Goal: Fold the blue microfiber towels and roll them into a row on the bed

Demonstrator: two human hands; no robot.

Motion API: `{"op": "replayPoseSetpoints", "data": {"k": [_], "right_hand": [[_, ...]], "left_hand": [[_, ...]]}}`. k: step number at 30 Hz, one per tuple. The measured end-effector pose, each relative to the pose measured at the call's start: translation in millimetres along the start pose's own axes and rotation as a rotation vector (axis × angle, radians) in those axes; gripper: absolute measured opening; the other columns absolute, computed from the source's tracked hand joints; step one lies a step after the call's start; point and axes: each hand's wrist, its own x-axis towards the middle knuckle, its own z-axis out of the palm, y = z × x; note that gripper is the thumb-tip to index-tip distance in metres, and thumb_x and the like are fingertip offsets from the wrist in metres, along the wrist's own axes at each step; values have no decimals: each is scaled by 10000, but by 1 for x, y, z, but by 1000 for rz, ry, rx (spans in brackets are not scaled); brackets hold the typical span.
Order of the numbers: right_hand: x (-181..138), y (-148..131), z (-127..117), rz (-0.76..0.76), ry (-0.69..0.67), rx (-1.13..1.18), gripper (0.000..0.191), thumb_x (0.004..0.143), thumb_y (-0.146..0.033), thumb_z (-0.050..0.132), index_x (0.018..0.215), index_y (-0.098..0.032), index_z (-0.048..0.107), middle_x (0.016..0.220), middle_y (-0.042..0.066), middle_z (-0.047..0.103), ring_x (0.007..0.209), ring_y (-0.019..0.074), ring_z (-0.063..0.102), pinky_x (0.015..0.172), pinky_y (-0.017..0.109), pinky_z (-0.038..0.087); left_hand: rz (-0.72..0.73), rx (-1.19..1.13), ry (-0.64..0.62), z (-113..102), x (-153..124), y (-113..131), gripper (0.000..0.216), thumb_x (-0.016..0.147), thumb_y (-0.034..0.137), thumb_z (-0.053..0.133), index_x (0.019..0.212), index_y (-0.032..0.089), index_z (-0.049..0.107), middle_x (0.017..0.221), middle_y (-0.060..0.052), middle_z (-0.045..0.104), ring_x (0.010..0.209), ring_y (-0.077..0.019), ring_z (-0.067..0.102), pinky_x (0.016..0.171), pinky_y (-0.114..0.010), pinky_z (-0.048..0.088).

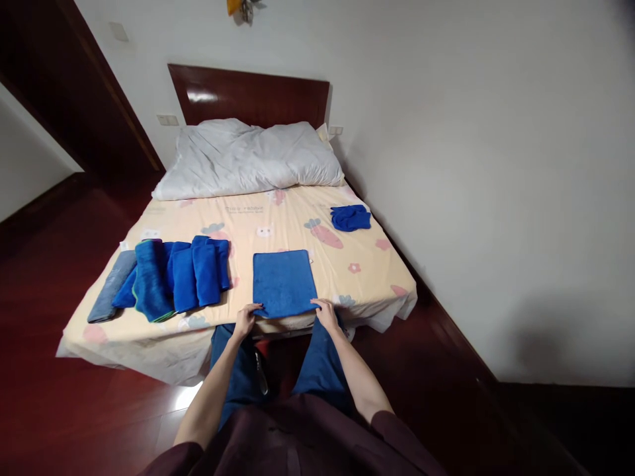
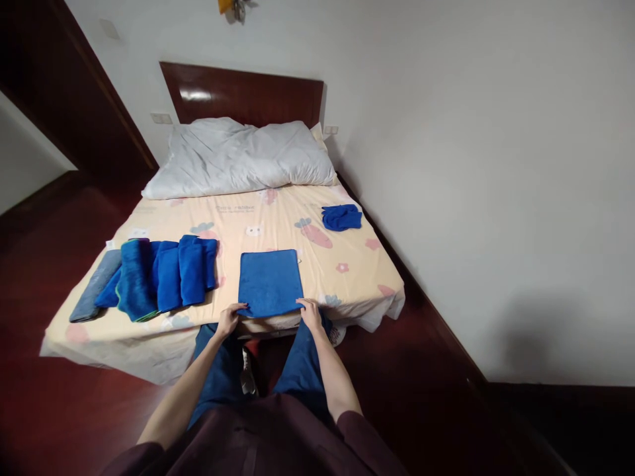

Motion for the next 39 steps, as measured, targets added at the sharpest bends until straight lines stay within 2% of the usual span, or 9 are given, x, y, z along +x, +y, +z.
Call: {"op": "replayPoseSetpoints", "data": {"k": [4, 8, 13, 17, 24, 30, 35, 37, 39], "right_hand": [[0, 0, -1, 74, 52, 38, 428, 771, -54, 474, 1039, -224, 761, 1058, 45, 770, 1014, 208, 714, 989, 373, 544], [2, 3, 1, 152, 115, 126, 270, 872, -235, 532, 1029, -191, 746, 1035, 92, 772, 946, 239, 725, 910, 370, 564], [7, 7, 3, 196, 133, 123, 350, 931, -429, 499, 912, -157, 718, 833, 104, 754, 762, 236, 701, 716, 320, 563], [10, 8, 3, 231, 137, 77, 429, 946, -518, 470, 823, -171, 691, 711, 78, 709, 676, 226, 654, 663, 303, 527], [13, 12, 11, 307, 154, 5, 399, 959, -500, 454, 914, -198, 711, 871, 105, 749, 767, 241, 684, 714, 313, 529], [15, 12, 14, 375, 131, -44, 329, 959, -448, 496, 991, -217, 729, 929, 99, 756, 784, 238, 690, 743, 320, 527], [18, 3, 11, 430, 128, -68, 304, 968, -417, 509, 1052, -213, 718, 941, 98, 754, 812, 251, 690, 771, 344, 528], [15, -3, 6, 388, 174, -95, 339, 986, -408, 478, 1140, -191, 687, 1014, 114, 743, 911, 256, 687, 842, 360, 526], [8, -10, 0, 263, 229, -155, 373, 1003, -378, 446, 1238, -164, 642, 1155, 145, 708, 1082, 267, 644, 970, 397, 486]], "left_hand": [[-100, -11, 44, -2, 3, 2, 343, 793, 262, 470, 999, 198, 737, 1056, -72, 766, 1026, -242, 703, 990, -433, 532], [-146, 0, 77, -3, 7, 4, 338, 830, 362, 479, 975, 172, 718, 998, -102, 767, 918, -251, 713, 891, -402, 558], [-170, 29, 101, -2, 12, 11, 345, 868, 463, 464, 819, 184, 660, 739, -60, 709, 704, -213, 658, 721, -332, 536], [-182, 54, 121, 0, 14, 15, 322, 881, 459, 456, 743, 202, 590, 656, -34, 639, 632, -189, 605, 661, -304, 484], [-193, 82, 131, 1, 15, 14, 309, 886, 456, 465, 690, 223, 518, 594, -13, 561, 570, -175, 549, 614, -294, 436], [-244, 94, 126, 3, 18, 9, 282, 868, 466, 514, 739, 220, 559, 611, -27, 604, 611, -207, 607, 640, -311, 461], [-296, 89, 159, 5, 19, 9, 303, 855, 428, 557, 1020, 178, 598, 777, -74, 690, 741, -246, 678, 744, -359, 516], [-277, 98, 202, 4, 14, 11, 391, 869, 409, 551, 1163, 152, 562, 895, -108, 701, 826, -262, 685, 808, -401, 531], [-180, 145, 247, 2, 6, 14, 457, 897, 396, 532, 1277, 142, 519, 1116, -166, 672, 1023, -282, 662, 928, -444, 511]]}}
